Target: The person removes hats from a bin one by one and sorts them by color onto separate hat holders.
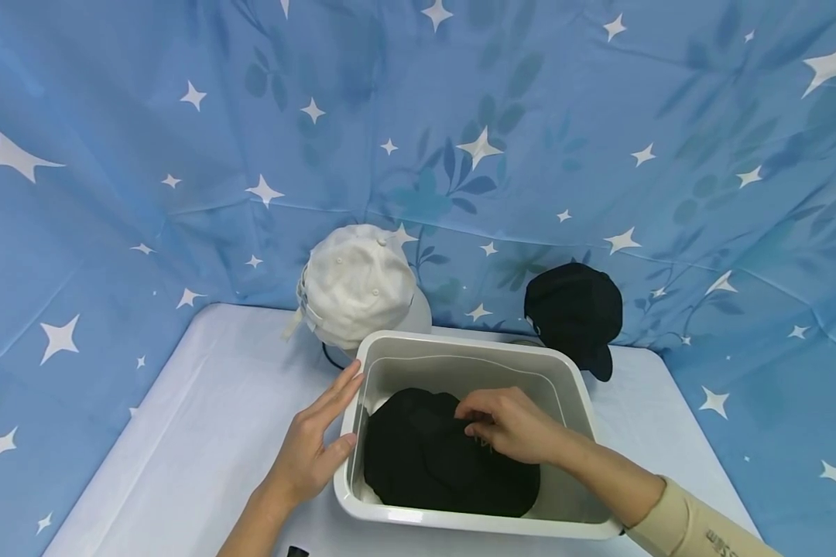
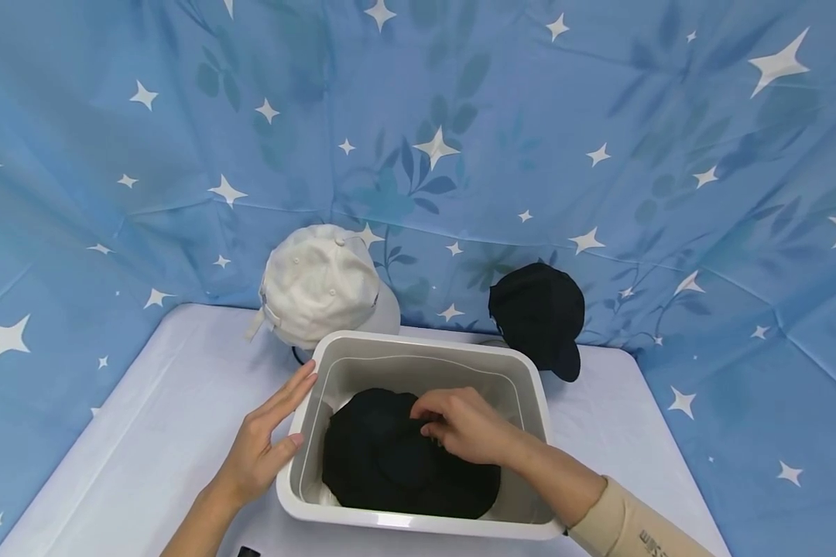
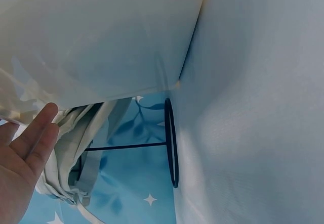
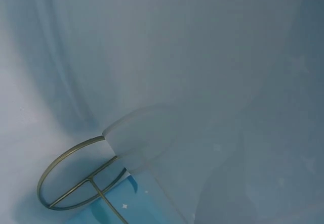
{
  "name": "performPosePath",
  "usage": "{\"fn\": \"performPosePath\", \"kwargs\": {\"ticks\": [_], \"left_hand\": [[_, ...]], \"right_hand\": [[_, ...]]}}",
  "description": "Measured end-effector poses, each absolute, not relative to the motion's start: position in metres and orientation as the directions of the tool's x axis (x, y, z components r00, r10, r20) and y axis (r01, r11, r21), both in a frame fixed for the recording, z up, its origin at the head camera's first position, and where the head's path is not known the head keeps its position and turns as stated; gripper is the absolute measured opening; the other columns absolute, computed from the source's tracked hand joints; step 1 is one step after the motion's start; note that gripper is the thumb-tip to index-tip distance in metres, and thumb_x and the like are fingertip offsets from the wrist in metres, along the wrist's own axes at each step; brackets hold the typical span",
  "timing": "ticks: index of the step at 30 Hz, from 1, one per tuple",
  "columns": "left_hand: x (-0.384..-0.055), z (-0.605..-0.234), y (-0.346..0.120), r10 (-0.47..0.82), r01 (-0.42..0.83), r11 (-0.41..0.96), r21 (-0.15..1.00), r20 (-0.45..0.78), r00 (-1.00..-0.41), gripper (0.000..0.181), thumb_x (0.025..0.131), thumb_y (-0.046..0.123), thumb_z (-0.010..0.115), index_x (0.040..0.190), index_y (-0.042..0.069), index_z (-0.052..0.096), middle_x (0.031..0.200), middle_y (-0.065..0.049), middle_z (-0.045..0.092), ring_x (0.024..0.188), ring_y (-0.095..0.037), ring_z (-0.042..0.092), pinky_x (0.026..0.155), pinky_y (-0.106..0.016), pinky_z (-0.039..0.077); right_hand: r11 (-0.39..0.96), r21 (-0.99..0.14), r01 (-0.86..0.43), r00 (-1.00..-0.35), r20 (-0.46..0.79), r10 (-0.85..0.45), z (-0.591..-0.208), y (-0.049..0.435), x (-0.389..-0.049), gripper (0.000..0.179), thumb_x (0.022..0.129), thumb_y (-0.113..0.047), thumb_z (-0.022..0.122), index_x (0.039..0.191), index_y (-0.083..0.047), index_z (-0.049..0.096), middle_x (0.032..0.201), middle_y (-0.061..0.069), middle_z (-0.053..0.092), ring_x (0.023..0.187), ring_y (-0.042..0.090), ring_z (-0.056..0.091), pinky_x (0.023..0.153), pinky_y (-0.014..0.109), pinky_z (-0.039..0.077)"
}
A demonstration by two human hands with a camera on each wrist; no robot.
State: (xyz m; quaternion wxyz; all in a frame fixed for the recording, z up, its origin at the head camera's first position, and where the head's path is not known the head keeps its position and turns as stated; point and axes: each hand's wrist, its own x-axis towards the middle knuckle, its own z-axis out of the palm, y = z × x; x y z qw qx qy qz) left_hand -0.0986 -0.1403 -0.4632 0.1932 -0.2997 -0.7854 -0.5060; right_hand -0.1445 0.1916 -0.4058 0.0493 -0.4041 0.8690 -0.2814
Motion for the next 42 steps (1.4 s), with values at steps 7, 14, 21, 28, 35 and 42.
{"fn": "performPosePath", "kwargs": {"ticks": [7, 14, 21, 28, 35, 42], "left_hand": [[-0.098, -0.463, -0.139, 0.275, 0.672, 0.306, 0.674, 0.613, -0.741, 0.076, 0.079, -0.001, 0.054, 0.155, 0.000, 0.048, 0.165, -0.015, 0.040, 0.148, -0.031, 0.045, 0.120, -0.024, 0.031], [-0.098, -0.462, -0.140, 0.278, 0.661, 0.311, 0.683, 0.599, -0.751, 0.074, 0.080, 0.000, 0.055, 0.153, -0.004, 0.049, 0.165, -0.015, 0.040, 0.148, -0.031, 0.044, 0.120, -0.024, 0.031], [-0.099, -0.463, -0.141, 0.281, 0.674, 0.314, 0.669, 0.612, -0.739, 0.074, 0.081, 0.000, 0.055, 0.154, -0.001, 0.048, 0.165, -0.016, 0.040, 0.148, -0.031, 0.044, 0.120, -0.024, 0.031], [-0.099, -0.463, -0.142, 0.281, 0.654, 0.311, 0.689, 0.591, -0.756, 0.076, 0.080, 0.000, 0.056, 0.155, 0.001, 0.048, 0.165, -0.015, 0.040, 0.148, -0.032, 0.044, 0.120, -0.025, 0.031], [-0.099, -0.463, -0.142, 0.282, 0.654, 0.322, 0.684, 0.591, -0.756, 0.076, 0.080, 0.000, 0.056, 0.155, 0.002, 0.048, 0.164, -0.015, 0.041, 0.147, -0.032, 0.045, 0.120, -0.024, 0.031], [-0.099, -0.464, -0.142, 0.278, 0.655, 0.326, 0.682, 0.593, -0.756, 0.076, 0.080, 0.001, 0.056, 0.156, 0.002, 0.048, 0.165, -0.015, 0.040, 0.148, -0.032, 0.044, 0.120, -0.025, 0.031]], "right_hand": [[0.477, -0.545, -0.689, -0.670, 0.229, -0.706, -0.404, 0.194, -0.145, 0.026, 0.085, 0.008, 0.078, 0.102, -0.011, 0.075, 0.093, -0.005, 0.073, 0.074, -0.002, 0.062, 0.066, 0.022, 0.057], [0.456, -0.526, -0.718, -0.659, 0.304, -0.688, -0.403, 0.197, -0.144, 0.025, 0.086, 0.005, 0.078, 0.104, -0.012, 0.075, 0.096, -0.005, 0.074, 0.078, 0.002, 0.062, 0.068, 0.025, 0.058], [0.461, -0.550, -0.697, -0.683, 0.310, -0.662, -0.395, 0.202, -0.143, 0.027, 0.086, 0.006, 0.078, 0.105, -0.012, 0.076, 0.098, -0.005, 0.074, 0.081, 0.005, 0.068, 0.069, 0.027, 0.060], [0.454, -0.600, -0.659, -0.705, 0.284, -0.650, -0.386, 0.205, -0.142, 0.028, 0.087, 0.007, 0.077, 0.107, -0.012, 0.075, 0.099, -0.004, 0.075, 0.084, 0.007, 0.071, 0.069, 0.029, 0.062], [0.421, -0.609, -0.672, -0.699, 0.335, -0.632, -0.372, 0.210, -0.142, 0.032, 0.084, 0.012, 0.077, 0.106, -0.011, 0.075, 0.097, -0.002, 0.074, 0.082, 0.009, 0.070, 0.066, 0.030, 0.062], [0.397, -0.572, -0.718, -0.665, 0.393, -0.635, -0.365, 0.215, -0.144, 0.031, 0.084, 0.011, 0.078, 0.106, -0.011, 0.075, 0.096, -0.001, 0.074, 0.080, 0.011, 0.071, 0.064, 0.027, 0.061]]}}
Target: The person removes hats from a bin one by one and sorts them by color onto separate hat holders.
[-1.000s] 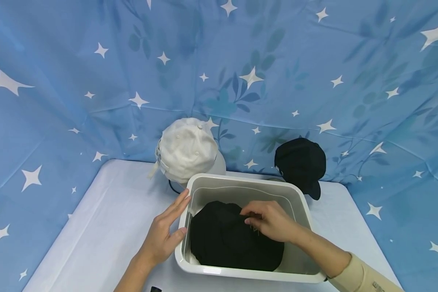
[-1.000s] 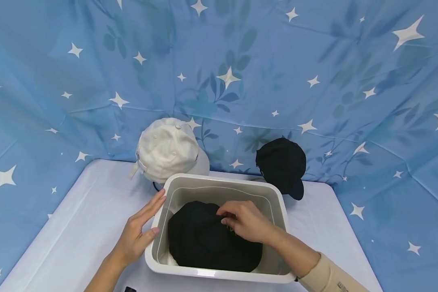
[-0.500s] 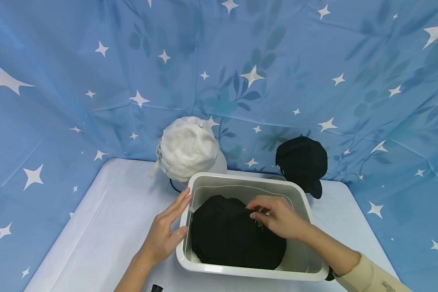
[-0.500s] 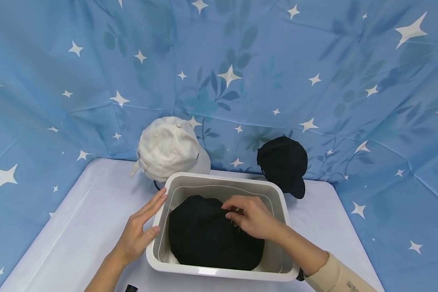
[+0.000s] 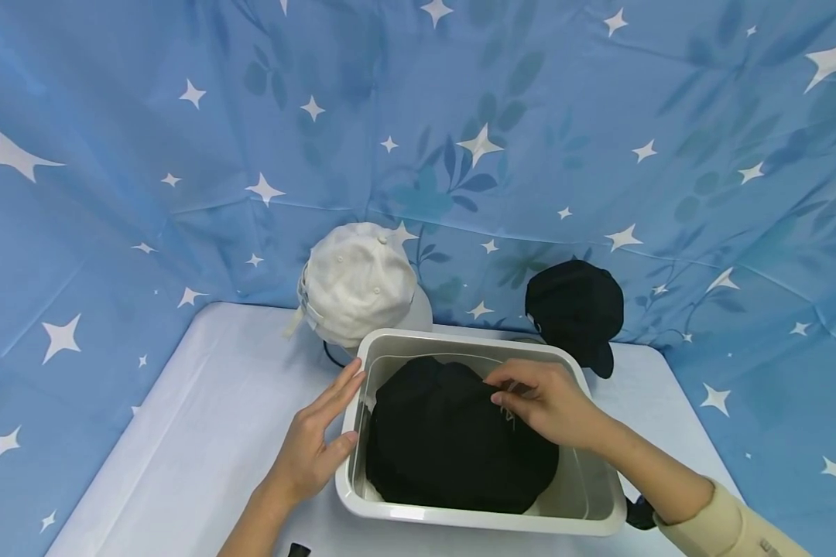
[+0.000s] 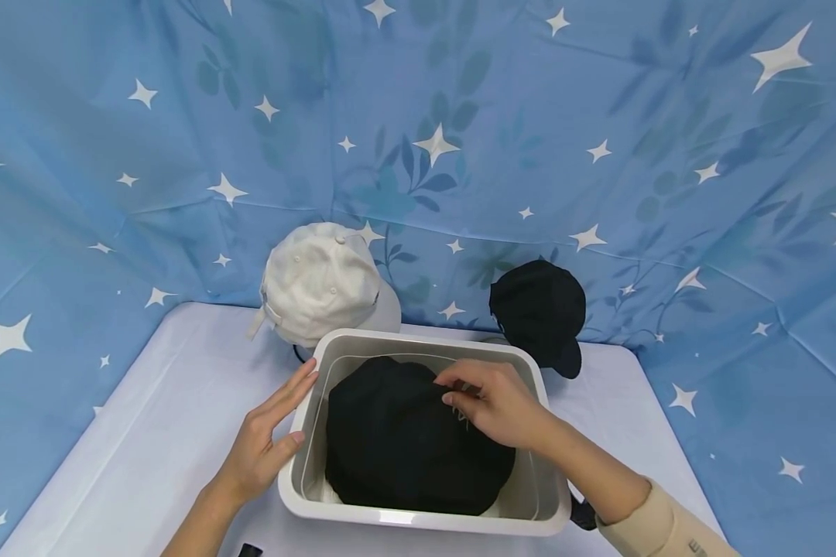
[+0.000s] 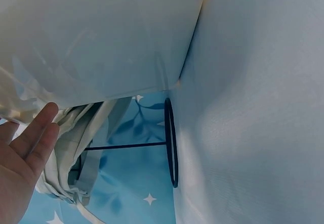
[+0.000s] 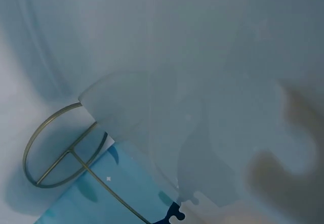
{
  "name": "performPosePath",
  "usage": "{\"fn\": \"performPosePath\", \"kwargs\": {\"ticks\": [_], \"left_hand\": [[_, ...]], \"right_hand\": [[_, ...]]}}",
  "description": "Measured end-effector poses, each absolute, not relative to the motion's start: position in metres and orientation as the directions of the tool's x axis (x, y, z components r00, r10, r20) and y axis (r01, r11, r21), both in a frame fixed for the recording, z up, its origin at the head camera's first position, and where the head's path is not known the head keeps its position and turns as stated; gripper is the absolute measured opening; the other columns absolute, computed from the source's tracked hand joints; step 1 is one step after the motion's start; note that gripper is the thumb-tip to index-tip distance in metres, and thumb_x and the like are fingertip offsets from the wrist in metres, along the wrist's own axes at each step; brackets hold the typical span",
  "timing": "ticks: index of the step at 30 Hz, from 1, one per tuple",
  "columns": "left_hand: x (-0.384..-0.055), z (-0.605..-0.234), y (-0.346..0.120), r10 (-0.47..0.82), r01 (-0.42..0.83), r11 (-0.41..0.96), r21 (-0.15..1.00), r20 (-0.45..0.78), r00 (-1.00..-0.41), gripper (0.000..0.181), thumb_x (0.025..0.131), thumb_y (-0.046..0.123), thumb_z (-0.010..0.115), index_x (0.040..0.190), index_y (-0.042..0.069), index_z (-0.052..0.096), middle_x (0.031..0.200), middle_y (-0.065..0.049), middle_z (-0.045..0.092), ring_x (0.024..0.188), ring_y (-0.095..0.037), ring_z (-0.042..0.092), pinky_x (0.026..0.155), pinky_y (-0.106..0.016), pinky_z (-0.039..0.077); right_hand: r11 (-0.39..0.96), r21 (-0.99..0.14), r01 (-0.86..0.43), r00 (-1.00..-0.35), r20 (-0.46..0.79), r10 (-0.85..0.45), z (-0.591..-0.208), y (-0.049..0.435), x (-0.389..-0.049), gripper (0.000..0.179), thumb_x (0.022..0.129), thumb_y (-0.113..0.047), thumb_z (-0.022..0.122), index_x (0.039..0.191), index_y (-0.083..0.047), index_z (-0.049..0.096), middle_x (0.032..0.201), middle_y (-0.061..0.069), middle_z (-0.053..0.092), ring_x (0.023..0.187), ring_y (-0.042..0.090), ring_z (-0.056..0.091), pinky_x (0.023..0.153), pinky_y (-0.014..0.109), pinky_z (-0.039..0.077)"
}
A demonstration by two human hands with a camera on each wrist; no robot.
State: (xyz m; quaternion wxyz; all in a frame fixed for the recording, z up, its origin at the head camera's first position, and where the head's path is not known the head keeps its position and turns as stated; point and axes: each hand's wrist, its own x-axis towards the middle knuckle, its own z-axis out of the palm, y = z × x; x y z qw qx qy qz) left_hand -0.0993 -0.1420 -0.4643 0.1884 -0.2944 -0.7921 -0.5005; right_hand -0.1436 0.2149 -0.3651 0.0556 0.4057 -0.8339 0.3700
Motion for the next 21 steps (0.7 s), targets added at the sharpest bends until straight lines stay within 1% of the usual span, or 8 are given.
{"fn": "performPosePath", "kwargs": {"ticks": [8, 17, 21], "left_hand": [[-0.099, -0.463, -0.141, 0.271, 0.672, 0.321, 0.668, 0.615, -0.741, 0.074, 0.080, 0.001, 0.055, 0.154, 0.000, 0.049, 0.164, -0.016, 0.041, 0.148, -0.030, 0.045, 0.120, -0.024, 0.031], [-0.099, -0.464, -0.141, 0.272, 0.642, 0.322, 0.696, 0.582, -0.767, 0.075, 0.080, 0.000, 0.056, 0.154, 0.000, 0.049, 0.164, -0.014, 0.041, 0.149, -0.030, 0.044, 0.120, -0.024, 0.031], [-0.099, -0.464, -0.141, 0.269, 0.648, 0.323, 0.690, 0.590, -0.762, 0.074, 0.080, 0.001, 0.055, 0.154, 0.000, 0.049, 0.164, -0.014, 0.041, 0.149, -0.029, 0.044, 0.120, -0.024, 0.031]], "right_hand": [[0.407, -0.540, -0.736, -0.654, 0.415, -0.633, -0.358, 0.219, -0.143, 0.033, 0.084, 0.011, 0.078, 0.107, -0.012, 0.075, 0.096, -0.002, 0.074, 0.080, 0.010, 0.071, 0.065, 0.026, 0.061], [0.411, -0.537, -0.737, -0.661, 0.442, -0.607, -0.345, 0.225, -0.143, 0.037, 0.080, 0.016, 0.079, 0.107, -0.007, 0.075, 0.098, 0.004, 0.075, 0.081, 0.013, 0.072, 0.068, 0.024, 0.061], [0.404, -0.516, -0.756, -0.644, 0.471, -0.603, -0.340, 0.227, -0.144, 0.039, 0.078, 0.018, 0.079, 0.107, -0.007, 0.075, 0.097, 0.004, 0.075, 0.080, 0.012, 0.070, 0.070, 0.020, 0.060]]}}
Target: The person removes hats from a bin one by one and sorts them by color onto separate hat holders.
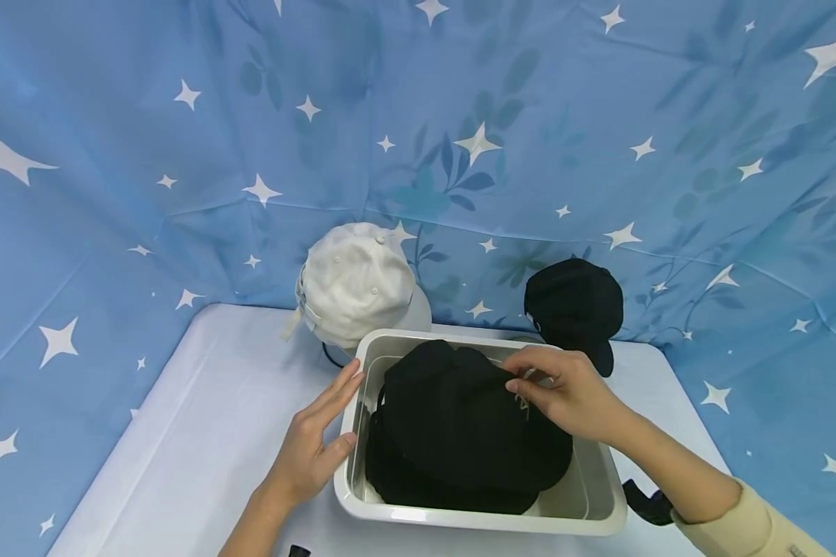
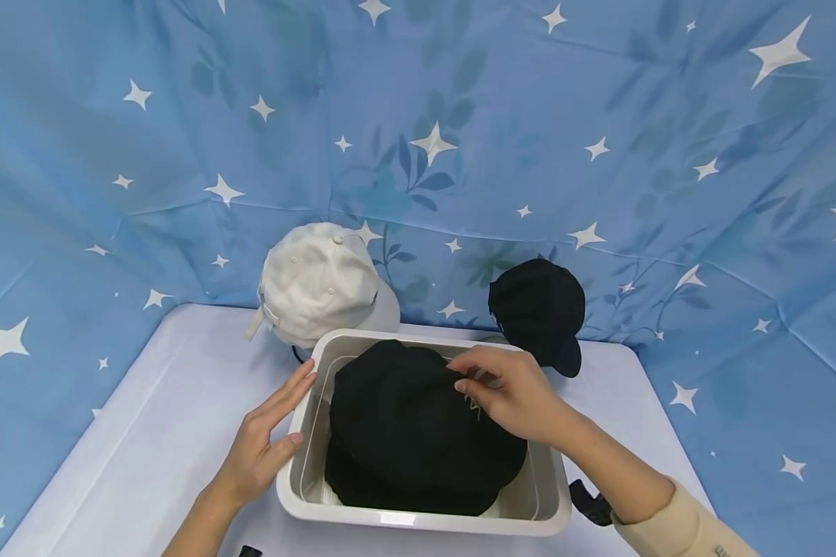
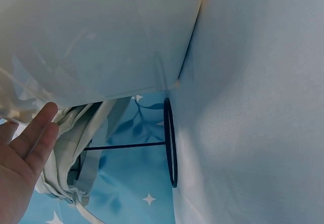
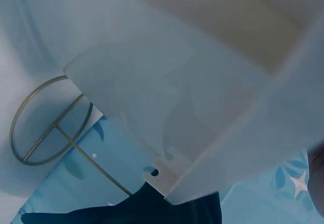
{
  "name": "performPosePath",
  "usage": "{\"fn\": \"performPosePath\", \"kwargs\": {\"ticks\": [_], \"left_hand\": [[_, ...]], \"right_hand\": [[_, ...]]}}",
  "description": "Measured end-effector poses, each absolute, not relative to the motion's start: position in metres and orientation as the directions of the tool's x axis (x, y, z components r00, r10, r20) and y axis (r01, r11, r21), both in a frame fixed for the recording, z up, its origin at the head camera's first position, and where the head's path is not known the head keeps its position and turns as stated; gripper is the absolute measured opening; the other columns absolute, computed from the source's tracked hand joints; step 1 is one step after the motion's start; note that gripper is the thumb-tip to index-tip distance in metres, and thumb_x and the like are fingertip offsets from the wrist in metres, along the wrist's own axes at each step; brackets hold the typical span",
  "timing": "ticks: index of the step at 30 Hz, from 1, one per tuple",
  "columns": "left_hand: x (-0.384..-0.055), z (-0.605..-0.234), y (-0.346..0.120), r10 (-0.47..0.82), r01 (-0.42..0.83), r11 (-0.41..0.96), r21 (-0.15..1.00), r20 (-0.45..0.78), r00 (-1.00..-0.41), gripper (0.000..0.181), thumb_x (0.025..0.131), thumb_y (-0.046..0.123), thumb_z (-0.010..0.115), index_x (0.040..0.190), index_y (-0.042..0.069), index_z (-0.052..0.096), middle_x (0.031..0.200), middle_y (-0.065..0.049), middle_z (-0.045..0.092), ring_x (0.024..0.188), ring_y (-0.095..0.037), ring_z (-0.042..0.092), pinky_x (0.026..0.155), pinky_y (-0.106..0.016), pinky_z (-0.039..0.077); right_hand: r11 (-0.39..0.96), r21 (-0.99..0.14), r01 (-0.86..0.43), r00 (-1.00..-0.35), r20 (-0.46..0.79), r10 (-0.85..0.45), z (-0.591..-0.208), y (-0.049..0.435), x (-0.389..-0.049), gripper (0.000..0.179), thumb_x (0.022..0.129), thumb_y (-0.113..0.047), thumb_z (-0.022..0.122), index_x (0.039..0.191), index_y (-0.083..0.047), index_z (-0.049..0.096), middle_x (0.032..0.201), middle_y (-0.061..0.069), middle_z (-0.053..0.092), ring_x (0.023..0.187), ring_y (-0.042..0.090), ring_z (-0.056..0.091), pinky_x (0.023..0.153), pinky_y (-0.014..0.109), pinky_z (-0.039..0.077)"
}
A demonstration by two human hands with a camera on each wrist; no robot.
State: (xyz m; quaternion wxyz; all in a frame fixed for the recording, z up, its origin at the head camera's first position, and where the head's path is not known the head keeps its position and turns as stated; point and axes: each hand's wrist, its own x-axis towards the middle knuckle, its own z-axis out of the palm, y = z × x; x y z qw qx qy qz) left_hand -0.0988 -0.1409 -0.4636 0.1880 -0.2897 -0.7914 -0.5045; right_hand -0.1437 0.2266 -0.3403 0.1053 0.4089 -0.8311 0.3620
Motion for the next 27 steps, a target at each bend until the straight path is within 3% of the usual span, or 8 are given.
{"fn": "performPosePath", "kwargs": {"ticks": [19, 27], "left_hand": [[-0.099, -0.465, -0.140, 0.270, 0.683, 0.300, 0.666, 0.627, -0.731, 0.069, 0.085, 0.004, 0.055, 0.154, -0.002, 0.049, 0.164, -0.018, 0.040, 0.148, -0.032, 0.043, 0.120, -0.026, 0.032], [-0.100, -0.464, -0.140, 0.272, 0.672, 0.306, 0.675, 0.614, -0.741, 0.070, 0.083, 0.003, 0.056, 0.152, -0.004, 0.050, 0.164, -0.017, 0.041, 0.148, -0.030, 0.044, 0.120, -0.025, 0.031]], "right_hand": [[0.402, -0.486, -0.776, -0.627, 0.530, -0.571, -0.318, 0.232, -0.144, 0.043, 0.074, 0.021, 0.080, 0.106, -0.007, 0.075, 0.096, 0.003, 0.074, 0.079, 0.011, 0.070, 0.072, 0.018, 0.059], [0.369, -0.439, -0.819, -0.572, 0.584, -0.576, -0.303, 0.233, -0.145, 0.049, 0.069, 0.027, 0.078, 0.106, -0.005, 0.074, 0.096, 0.005, 0.074, 0.077, 0.010, 0.069, 0.074, 0.017, 0.058]]}}
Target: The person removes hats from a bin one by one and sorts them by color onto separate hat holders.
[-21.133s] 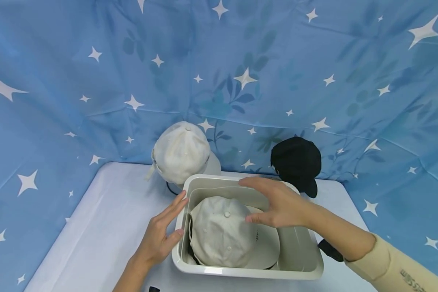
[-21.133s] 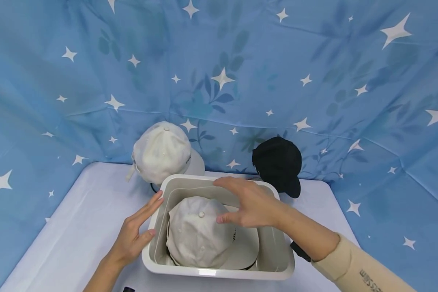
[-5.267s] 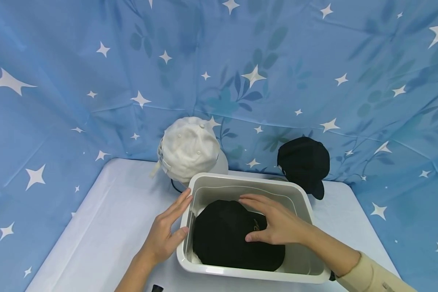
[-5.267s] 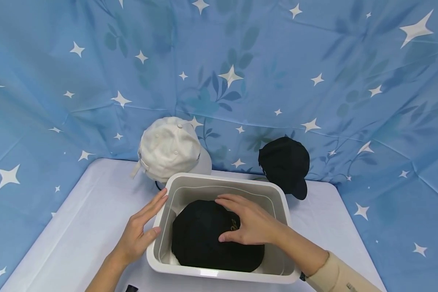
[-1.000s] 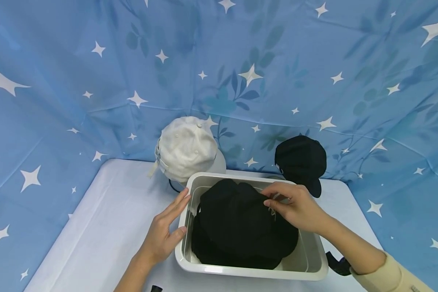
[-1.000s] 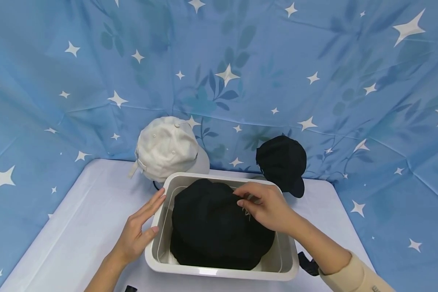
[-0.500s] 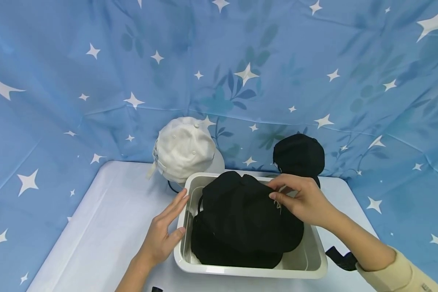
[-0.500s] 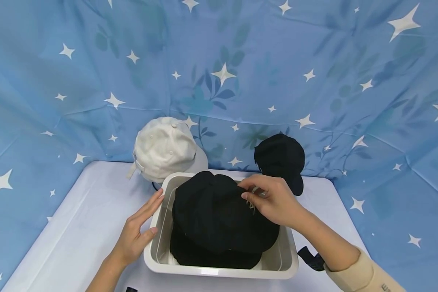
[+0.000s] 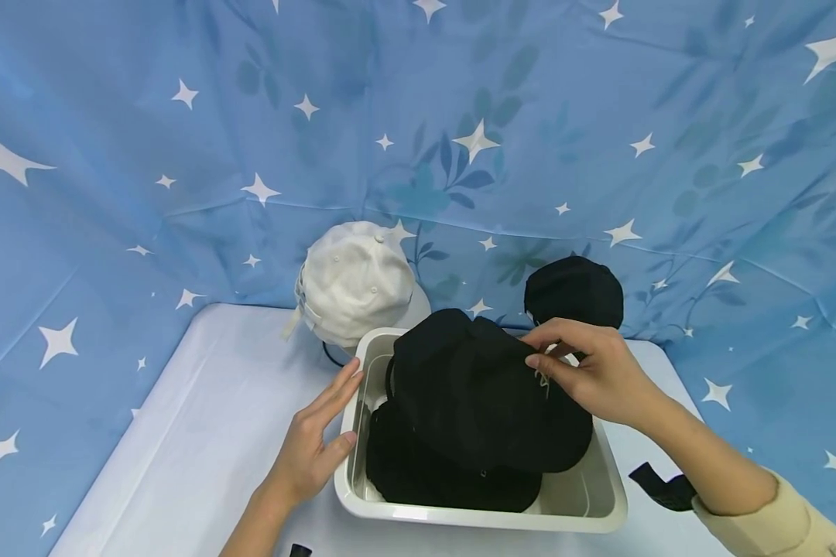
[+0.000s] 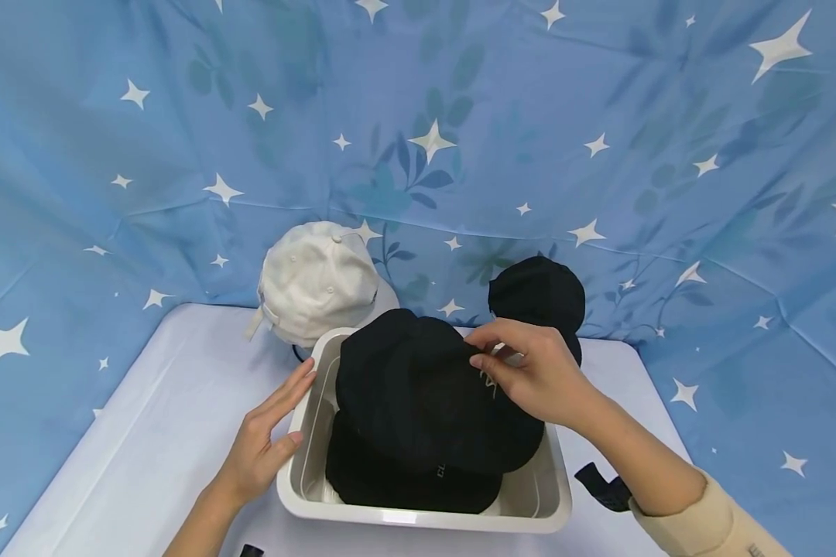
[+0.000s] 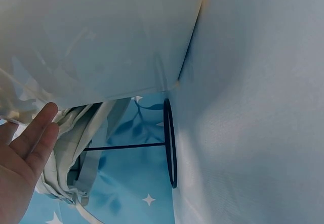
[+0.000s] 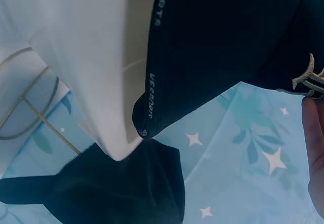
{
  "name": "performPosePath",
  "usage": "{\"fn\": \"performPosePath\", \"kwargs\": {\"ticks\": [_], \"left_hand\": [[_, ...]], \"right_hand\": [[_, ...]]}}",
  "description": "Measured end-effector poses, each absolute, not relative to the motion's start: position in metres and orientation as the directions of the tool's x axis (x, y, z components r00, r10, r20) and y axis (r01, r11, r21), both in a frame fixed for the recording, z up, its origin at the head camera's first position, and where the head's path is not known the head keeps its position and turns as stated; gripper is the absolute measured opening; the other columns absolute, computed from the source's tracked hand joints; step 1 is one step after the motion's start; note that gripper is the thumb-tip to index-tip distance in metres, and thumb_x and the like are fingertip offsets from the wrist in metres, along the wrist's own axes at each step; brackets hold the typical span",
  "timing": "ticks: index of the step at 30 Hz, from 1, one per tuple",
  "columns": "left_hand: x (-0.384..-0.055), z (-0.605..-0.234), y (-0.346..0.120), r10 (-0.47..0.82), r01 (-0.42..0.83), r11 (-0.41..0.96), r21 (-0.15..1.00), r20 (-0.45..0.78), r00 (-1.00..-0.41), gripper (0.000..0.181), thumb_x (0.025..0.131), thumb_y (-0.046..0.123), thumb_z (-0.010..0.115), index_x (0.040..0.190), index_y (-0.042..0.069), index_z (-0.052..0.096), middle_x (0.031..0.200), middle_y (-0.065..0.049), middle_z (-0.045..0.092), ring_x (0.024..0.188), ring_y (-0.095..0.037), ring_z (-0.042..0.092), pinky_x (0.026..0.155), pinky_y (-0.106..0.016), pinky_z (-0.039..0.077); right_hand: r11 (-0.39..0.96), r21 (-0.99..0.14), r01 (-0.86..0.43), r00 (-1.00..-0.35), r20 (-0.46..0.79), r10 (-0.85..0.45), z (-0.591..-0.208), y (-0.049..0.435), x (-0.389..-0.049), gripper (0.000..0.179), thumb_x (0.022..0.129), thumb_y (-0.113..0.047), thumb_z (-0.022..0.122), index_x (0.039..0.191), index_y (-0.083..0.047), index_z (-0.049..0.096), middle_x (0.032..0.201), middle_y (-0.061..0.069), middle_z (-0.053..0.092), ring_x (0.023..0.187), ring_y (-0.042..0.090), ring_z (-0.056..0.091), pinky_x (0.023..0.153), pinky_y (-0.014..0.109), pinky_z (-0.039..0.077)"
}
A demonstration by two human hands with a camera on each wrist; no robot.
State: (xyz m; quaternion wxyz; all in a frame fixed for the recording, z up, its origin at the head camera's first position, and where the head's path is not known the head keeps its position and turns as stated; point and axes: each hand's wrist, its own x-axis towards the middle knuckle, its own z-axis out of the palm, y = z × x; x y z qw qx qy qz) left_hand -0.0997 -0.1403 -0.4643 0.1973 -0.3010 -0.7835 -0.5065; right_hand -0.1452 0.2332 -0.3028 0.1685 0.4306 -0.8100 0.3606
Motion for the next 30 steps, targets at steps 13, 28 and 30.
{"fn": "performPosePath", "kwargs": {"ticks": [13, 28, 30], "left_hand": [[-0.099, -0.465, -0.141, 0.274, 0.655, 0.313, 0.688, 0.595, -0.756, 0.075, 0.080, 0.001, 0.055, 0.156, 0.002, 0.048, 0.164, -0.015, 0.041, 0.148, -0.030, 0.044, 0.120, -0.024, 0.031], [-0.100, -0.465, -0.140, 0.270, 0.672, 0.308, 0.673, 0.615, -0.741, 0.074, 0.081, 0.003, 0.054, 0.155, 0.002, 0.049, 0.164, -0.016, 0.041, 0.148, -0.030, 0.044, 0.120, -0.024, 0.031], [-0.100, -0.465, -0.140, 0.273, 0.668, 0.310, 0.677, 0.610, -0.744, 0.074, 0.081, 0.002, 0.054, 0.155, 0.001, 0.049, 0.164, -0.015, 0.041, 0.148, -0.030, 0.044, 0.120, -0.024, 0.031]], "right_hand": [[0.450, -0.358, -0.818, -0.570, 0.614, -0.547, -0.278, 0.245, -0.146, 0.053, 0.063, 0.028, 0.080, 0.104, -0.006, 0.075, 0.097, 0.000, 0.074, 0.081, 0.004, 0.068, 0.074, 0.015, 0.056], [0.579, -0.279, -0.766, -0.588, 0.669, -0.455, -0.255, 0.274, -0.148, 0.047, 0.062, 0.028, 0.079, 0.100, 0.001, 0.077, 0.093, 0.001, 0.074, 0.083, -0.004, 0.064, 0.081, 0.008, 0.051], [0.595, -0.289, -0.750, -0.601, 0.674, -0.429, -0.252, 0.277, -0.149, 0.047, 0.062, 0.029, 0.078, 0.100, 0.002, 0.077, 0.093, -0.002, 0.074, 0.084, -0.006, 0.064, 0.081, 0.007, 0.050]]}}
